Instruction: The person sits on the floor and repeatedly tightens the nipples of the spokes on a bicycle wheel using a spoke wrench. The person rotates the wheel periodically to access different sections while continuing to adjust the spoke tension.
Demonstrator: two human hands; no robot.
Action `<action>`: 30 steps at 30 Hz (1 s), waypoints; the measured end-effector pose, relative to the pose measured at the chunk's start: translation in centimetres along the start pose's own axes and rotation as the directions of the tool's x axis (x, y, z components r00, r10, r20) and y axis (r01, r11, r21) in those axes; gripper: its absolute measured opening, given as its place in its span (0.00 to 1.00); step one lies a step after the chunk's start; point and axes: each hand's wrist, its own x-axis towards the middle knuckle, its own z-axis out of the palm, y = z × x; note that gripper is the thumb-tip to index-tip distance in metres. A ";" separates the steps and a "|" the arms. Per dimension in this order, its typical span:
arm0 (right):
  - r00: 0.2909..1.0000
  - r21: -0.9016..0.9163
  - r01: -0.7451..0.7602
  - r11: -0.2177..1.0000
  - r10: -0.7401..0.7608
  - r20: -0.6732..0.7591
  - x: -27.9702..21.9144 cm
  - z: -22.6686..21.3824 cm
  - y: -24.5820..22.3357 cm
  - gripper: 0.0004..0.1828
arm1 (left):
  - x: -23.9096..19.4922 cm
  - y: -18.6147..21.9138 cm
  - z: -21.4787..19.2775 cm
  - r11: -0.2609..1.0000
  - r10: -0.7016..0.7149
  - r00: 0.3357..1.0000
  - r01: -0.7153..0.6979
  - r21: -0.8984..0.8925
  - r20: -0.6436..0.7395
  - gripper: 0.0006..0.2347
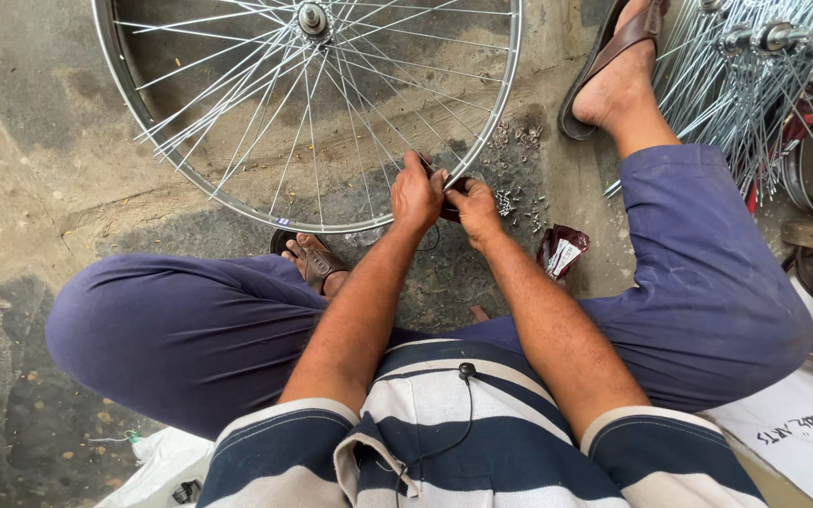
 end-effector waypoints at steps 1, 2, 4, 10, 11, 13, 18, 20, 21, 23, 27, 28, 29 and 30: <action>1.000 -0.031 0.012 0.999 -0.012 -0.011 0.2 0.0 0.1 0.08 | 0.0 0.0 0.1 1.000 0.007 1.000 -0.006 0.018 -0.011 0.17; 0.999 -0.061 0.023 0.998 -0.024 -0.022 0.4 0.0 0.3 0.08 | 0.1 0.0 0.1 0.999 0.014 1.000 -0.013 0.036 -0.022 0.18; 0.999 -0.094 0.015 0.995 -0.017 -0.028 0.7 -0.7 0.9 0.08 | -0.1 -0.1 0.3 0.985 0.132 0.990 -0.136 -0.104 -0.047 0.18; 0.936 -0.713 0.099 0.694 -0.308 -0.171 4.2 -6.0 0.3 0.12 | -0.4 -0.2 0.1 1.000 0.012 1.000 -0.012 0.028 0.004 0.20; 0.875 -0.811 0.073 0.581 -0.428 -0.228 4.8 -7.5 -0.3 0.11 | -0.4 -0.1 0.2 0.998 -0.028 0.999 0.027 0.064 0.016 0.20; 0.790 -0.764 0.065 0.642 -0.500 -0.353 6.1 -10.0 -1.6 0.07 | -0.5 -0.3 0.2 0.988 0.155 0.985 -0.156 -0.012 -0.071 0.20; 0.738 -0.865 -0.049 0.500 -0.565 -0.368 7.9 -11.7 -4.4 0.06 | -0.1 -0.4 0.0 0.989 0.143 0.990 -0.143 -0.048 -0.014 0.20; 0.766 -0.865 -0.064 0.497 -0.531 -0.362 8.1 -11.2 -5.1 0.07 | -0.3 -0.3 -0.1 0.995 0.083 0.997 -0.083 0.060 0.011 0.21; 0.778 -0.867 -0.068 0.494 -0.517 -0.356 8.3 -10.8 -5.5 0.07 | -0.2 0.0 -0.2 0.991 0.130 0.991 -0.130 -0.006 -0.005 0.20; 0.766 -0.909 -0.107 0.404 -0.549 -0.334 8.5 -10.0 -6.0 0.07 | -0.3 0.2 -0.5 0.965 0.220 0.974 -0.224 -0.136 -0.048 0.20; 0.792 -0.916 -0.173 0.363 -0.502 -0.348 9.2 -9.8 -6.1 0.03 | -0.3 0.3 -0.5 0.988 0.141 0.990 -0.140 -0.071 0.012 0.19; 0.832 -0.923 -0.190 0.335 -0.445 -0.332 9.3 -9.9 -6.0 0.03 | -0.4 0.2 -0.5 0.996 0.086 0.996 -0.086 -0.017 0.026 0.20; 0.864 -0.931 -0.200 0.306 -0.393 -0.315 9.8 -10.0 -6.2 0.03 | -0.1 0.4 -0.4 0.999 0.038 0.999 -0.039 0.037 0.034 0.21; 0.893 -0.938 -0.208 0.277 -0.338 -0.297 10.1 -10.1 -6.4 0.04 | 0.1 0.5 -0.5 0.995 0.096 0.995 -0.096 -0.007 0.012 0.21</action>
